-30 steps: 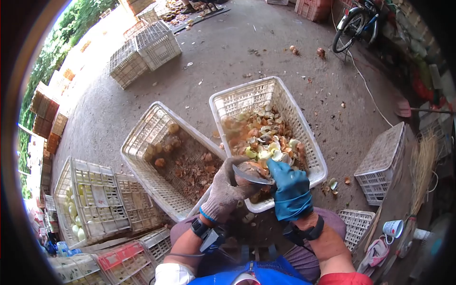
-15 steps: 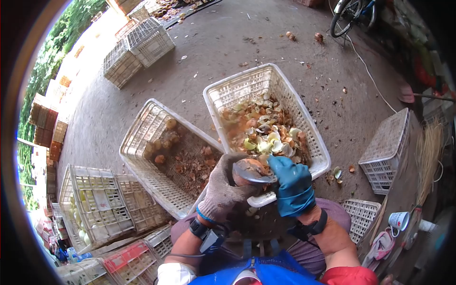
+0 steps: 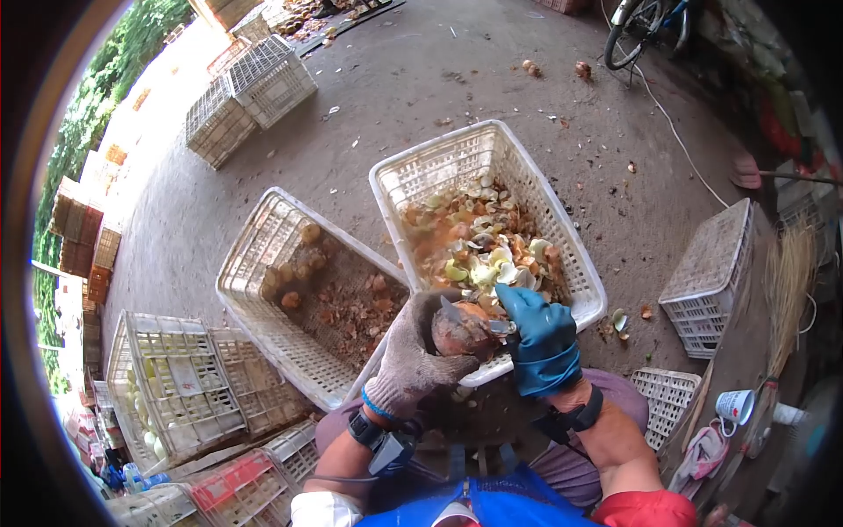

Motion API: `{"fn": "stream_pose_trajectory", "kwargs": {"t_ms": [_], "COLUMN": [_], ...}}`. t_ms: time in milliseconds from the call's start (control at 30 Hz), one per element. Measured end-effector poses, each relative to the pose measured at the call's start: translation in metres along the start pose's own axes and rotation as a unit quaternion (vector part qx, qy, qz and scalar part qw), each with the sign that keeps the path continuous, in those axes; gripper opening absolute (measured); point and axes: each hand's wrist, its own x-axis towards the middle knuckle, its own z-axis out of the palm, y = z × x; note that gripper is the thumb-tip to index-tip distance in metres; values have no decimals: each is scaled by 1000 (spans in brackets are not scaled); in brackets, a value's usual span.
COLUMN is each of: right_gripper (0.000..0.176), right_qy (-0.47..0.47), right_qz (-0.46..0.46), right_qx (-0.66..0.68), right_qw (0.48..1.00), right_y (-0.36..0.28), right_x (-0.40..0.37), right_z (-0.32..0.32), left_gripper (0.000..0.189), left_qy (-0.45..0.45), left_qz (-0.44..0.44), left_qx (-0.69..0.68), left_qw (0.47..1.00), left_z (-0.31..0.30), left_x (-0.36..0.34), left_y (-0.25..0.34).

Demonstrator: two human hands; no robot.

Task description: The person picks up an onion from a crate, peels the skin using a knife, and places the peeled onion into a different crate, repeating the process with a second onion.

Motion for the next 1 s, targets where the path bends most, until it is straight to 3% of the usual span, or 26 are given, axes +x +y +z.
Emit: {"fn": "stream_pose_trajectory", "kwargs": {"t_ms": [133,200,233,333,367,467,500,600,767,900,967,1000], "right_gripper": [52,52,42,37,37,34,33,34,34,35,31,34], "right_qy": [25,32,56,-18,-89,-144,-151,-168,-218,-196,-189,-236], "right_qz": [-4,25,19,135,220,261,252,250,242,185,137,146], "right_qx": [44,74,90,225,291,413,427,437,407,361,344,274], "right_qw": [999,996,994,965,927,861,855,848,853,893,910,921], "right_y": [-1,15,28,28,23,12,5,-20,-36,-29,-11,-6], "right_x": [4,2,-2,-4,-2,0,2,-1,-4,-6,-13,-16], "right_z": [3,13,25,39,32,17,10,-6,-10,0,14,12], "left_gripper": [100,107,111,115,103,86,72,72,75,77,74,72], "left_qy": [-1,25,40,56,67,57,90,129,138,158,184,199], "left_qz": [27,-16,-36,-30,-14,-42,-42,-85,-50,-49,-41,-35], "left_qx": [-22,-63,-84,-73,-129,-65,-107,-130,-92,-14,-72,-98], "left_qw": [999,998,995,995,989,995,989,979,985,986,979,975], "left_z": [5,2,0,-10,-10,-20,-17,-21,-22,-20,-18,-20], "left_x": [-1,-2,-2,2,2,4,5,7,6,7,7,8], "left_y": [-3,11,16,17,8,19,26,25,26,28,26,26]}}
